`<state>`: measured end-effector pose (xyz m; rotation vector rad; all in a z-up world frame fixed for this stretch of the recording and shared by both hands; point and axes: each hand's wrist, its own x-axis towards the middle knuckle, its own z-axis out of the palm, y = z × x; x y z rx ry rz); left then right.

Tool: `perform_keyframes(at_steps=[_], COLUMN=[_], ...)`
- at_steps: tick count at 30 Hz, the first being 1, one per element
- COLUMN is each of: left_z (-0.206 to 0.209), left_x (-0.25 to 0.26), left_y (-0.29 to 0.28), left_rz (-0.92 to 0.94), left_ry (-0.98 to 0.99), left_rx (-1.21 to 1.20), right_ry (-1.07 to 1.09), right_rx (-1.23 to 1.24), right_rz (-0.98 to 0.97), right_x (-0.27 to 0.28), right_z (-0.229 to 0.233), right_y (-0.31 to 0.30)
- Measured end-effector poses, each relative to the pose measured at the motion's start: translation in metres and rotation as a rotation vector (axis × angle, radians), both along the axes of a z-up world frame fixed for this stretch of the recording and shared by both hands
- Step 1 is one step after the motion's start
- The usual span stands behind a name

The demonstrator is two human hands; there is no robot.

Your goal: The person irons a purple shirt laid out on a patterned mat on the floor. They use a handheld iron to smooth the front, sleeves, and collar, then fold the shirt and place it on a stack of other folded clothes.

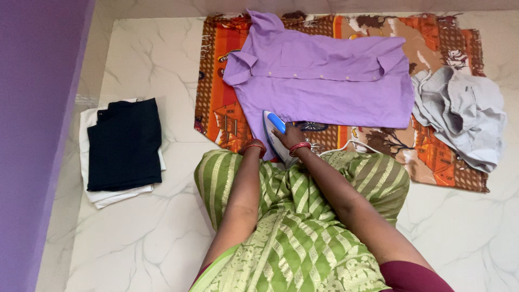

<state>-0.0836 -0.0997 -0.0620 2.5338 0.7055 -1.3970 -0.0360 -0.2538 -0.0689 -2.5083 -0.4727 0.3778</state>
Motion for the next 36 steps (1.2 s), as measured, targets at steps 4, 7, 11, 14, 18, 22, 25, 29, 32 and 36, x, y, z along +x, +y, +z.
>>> perform_keyframes(at_steps=[4, 7, 11, 14, 18, 22, 25, 29, 32, 36], left_z=[-0.001, 0.005, 0.023, 0.046, 0.067, 0.068, 0.058, 0.041, 0.034, 0.034], left_x=[-0.004, -0.003, -0.004, -0.005, -0.02, -0.019, 0.0, 0.016, 0.03, 0.034], left_y=[-0.001, -0.004, 0.011, 0.052, 0.104, 0.119, 0.103, 0.076, 0.068, 0.073], left_rz=[0.012, 0.015, 0.107, 0.238, 0.188, 0.313, 0.32, 0.263, 0.122, 0.166], left_ry=[-0.014, -0.041, -0.199, -0.466, -0.754, -0.961, -0.958, -0.907, -0.729, -0.738], left_rx=[-0.022, -0.035, -0.067, -0.104, -0.148, -0.13, -0.117, -0.188, -0.103, -0.123], right_ry=[-0.016, -0.052, -0.027, -0.02, -0.022, 0.023, 0.045, -0.008, -0.007, -0.03], right_rx=[-0.021, -0.064, -0.12, -0.137, -0.167, -0.173, -0.166, -0.169, -0.244, -0.268], right_rz=[0.054, 0.125, 0.152, 0.201, 0.406, 0.452, 0.392, 0.412, 0.564, 0.653], right_x=[-0.004, -0.008, -0.01, -0.011, -0.004, 0.001, -0.002, -0.002, -0.002, -0.006], right_z=[0.005, 0.014, 0.028, 0.037, 0.045, 0.05, 0.05, 0.048, 0.049, 0.054], right_y=[-0.002, -0.005, -0.002, -0.001, -0.007, -0.003, 0.0, 0.002, -0.005, -0.011])
